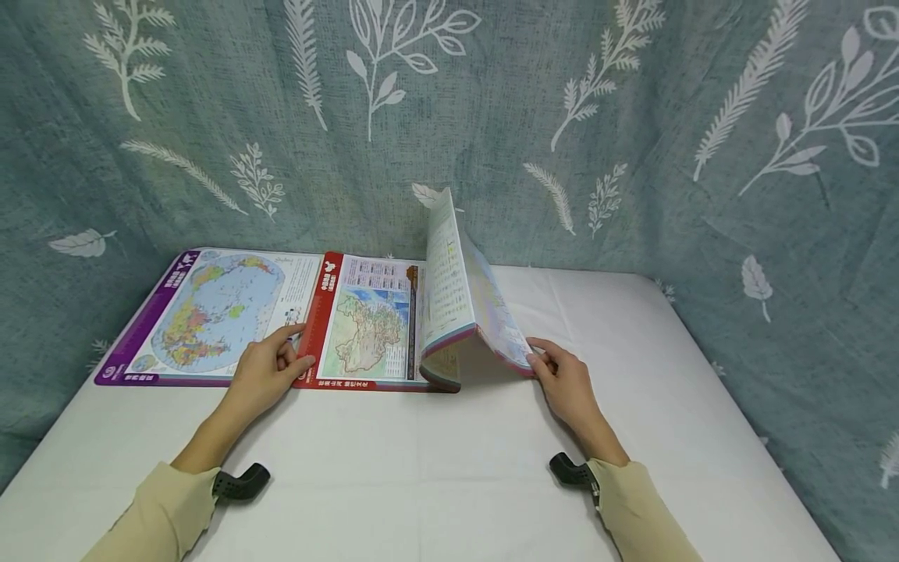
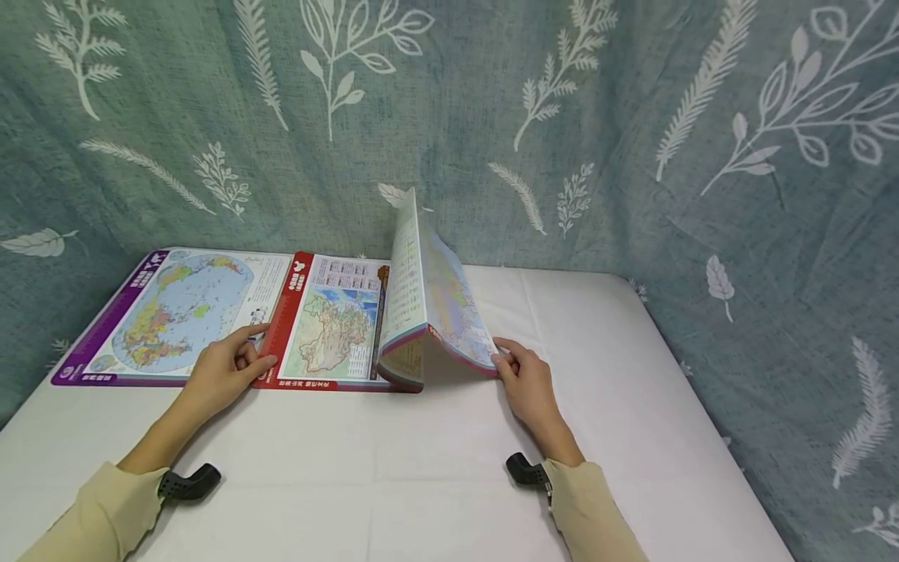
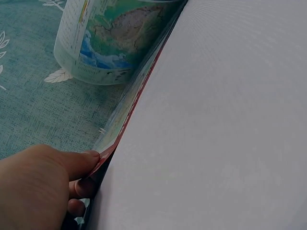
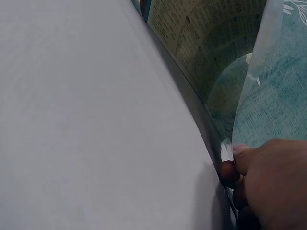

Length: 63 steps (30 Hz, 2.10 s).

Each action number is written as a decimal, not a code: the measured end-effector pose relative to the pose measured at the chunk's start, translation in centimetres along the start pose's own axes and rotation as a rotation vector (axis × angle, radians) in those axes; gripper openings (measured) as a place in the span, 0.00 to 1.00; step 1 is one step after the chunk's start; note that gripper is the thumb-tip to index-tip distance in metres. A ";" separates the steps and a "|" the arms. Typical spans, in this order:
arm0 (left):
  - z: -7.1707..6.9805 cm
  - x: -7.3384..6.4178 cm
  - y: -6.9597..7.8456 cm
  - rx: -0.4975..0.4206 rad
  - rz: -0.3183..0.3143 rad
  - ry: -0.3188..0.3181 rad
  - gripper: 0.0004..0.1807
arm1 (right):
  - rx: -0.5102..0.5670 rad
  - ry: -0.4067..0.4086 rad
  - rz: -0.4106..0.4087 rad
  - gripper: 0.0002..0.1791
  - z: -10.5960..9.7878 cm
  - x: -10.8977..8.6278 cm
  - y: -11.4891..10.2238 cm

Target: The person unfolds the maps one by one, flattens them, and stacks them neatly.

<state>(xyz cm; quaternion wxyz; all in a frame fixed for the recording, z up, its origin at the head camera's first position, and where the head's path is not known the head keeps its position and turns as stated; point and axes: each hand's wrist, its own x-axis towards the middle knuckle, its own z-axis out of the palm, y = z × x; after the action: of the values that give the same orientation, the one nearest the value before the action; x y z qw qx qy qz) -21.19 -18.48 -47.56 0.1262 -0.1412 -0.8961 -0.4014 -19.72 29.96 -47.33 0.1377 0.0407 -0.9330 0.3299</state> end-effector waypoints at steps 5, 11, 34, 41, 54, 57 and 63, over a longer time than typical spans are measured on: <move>0.0 0.0 0.0 -0.003 -0.008 -0.004 0.29 | 0.007 0.014 -0.004 0.19 -0.7 -0.1 0.5; 0.1 0.1 -0.1 -0.007 -0.006 -0.007 0.29 | 0.011 0.040 -0.019 0.17 -1.6 -0.3 1.2; -0.1 0.0 0.0 -0.009 -0.022 -0.014 0.29 | -0.004 0.046 0.019 0.15 -2.0 -0.5 2.2; 0.0 0.0 -0.1 -0.007 -0.007 -0.005 0.28 | -0.016 0.074 0.035 0.15 -2.7 -0.8 2.6; 0.0 0.1 -0.3 -0.004 -0.009 -0.009 0.28 | -0.053 0.082 0.106 0.15 -4.0 -1.4 3.9; 0.0 0.1 -0.3 -0.005 -0.009 -0.011 0.29 | -0.062 0.097 0.107 0.15 -4.4 -1.6 4.3; 0.1 0.1 -0.5 0.000 -0.012 -0.012 0.29 | -0.087 0.121 0.112 0.15 -5.2 -1.8 5.1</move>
<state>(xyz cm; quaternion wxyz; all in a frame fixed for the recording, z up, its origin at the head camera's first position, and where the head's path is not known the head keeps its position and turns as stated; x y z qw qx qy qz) -21.51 -18.70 -47.90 0.1181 -0.1381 -0.8978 -0.4013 -17.62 37.20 -47.07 0.1768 -0.0376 -0.9373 0.2979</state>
